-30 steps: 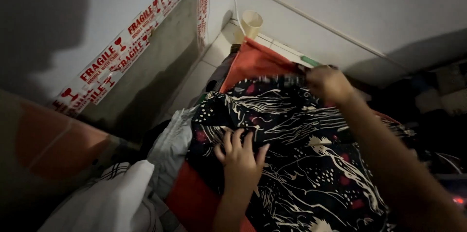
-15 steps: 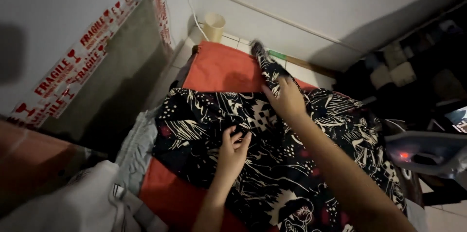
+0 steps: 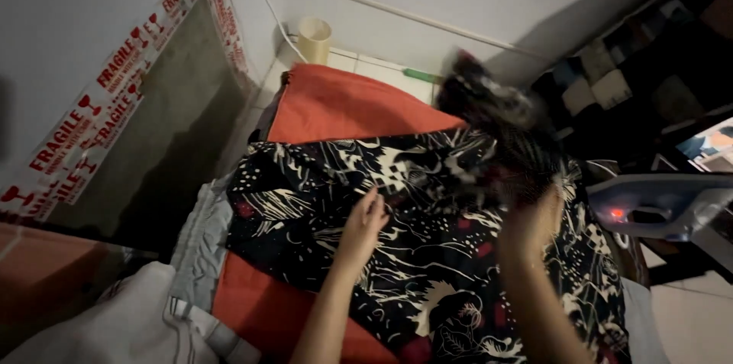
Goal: Ironing a patterned shirt on a pillow while sitting on the floor or bed.
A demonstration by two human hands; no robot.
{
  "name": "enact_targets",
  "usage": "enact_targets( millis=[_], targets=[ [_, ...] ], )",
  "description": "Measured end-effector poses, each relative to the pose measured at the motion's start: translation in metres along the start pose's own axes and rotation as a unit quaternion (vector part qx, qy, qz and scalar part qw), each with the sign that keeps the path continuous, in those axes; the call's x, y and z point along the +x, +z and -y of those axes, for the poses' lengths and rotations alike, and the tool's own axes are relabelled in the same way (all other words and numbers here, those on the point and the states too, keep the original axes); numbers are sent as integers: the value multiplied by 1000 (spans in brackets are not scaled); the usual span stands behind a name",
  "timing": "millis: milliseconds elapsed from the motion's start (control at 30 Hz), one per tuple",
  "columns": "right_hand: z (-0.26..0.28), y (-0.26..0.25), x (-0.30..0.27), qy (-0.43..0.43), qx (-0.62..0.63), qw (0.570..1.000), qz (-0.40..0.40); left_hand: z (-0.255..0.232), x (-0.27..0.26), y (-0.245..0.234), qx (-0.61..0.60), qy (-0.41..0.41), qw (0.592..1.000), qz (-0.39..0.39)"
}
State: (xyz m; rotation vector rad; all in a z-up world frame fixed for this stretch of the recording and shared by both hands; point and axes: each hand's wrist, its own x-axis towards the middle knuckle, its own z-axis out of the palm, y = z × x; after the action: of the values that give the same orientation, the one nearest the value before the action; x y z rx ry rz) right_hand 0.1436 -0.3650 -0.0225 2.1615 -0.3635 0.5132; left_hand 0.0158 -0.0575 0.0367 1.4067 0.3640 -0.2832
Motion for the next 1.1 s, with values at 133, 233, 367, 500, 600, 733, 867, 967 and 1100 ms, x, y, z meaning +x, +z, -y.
enact_targets(
  millis=[133, 233, 367, 500, 600, 733, 867, 967, 1100],
  targets=[
    [-116, -62, -141, 307, 829, 416, 214, 16, 9, 5, -120, 35, 992, -15],
    [-137, -42, -188, 450, 845, 106, 269, 31, 15, 8, -168, 54, 984, -15],
    [-144, 34, -222, 398, 863, 206, 234, 45, 24, 13, -233, 94, 968, -22],
    [-159, 129, -231, 454, 850, 40, 264, 14, -16, 37, -210, 107, 971, -38],
    [-178, 142, -204, 521, 810, 80, 256, 24, -6, 46, -184, 74, 979, -34],
    [-207, 160, -185, 598, 735, 251, 199, 47, 11, 55, -208, 49, 977, -15],
    [-187, 335, -219, 462, 832, 38, 305, 48, 22, 69, -239, 53, 967, -69],
    [-228, 278, -212, 441, 825, 261, 241, 48, 34, 72, -189, 71, 970, -135],
    [-285, 175, -225, 417, 821, 340, 189, 26, 29, 79, -111, 94, 971, -192]
  ],
)
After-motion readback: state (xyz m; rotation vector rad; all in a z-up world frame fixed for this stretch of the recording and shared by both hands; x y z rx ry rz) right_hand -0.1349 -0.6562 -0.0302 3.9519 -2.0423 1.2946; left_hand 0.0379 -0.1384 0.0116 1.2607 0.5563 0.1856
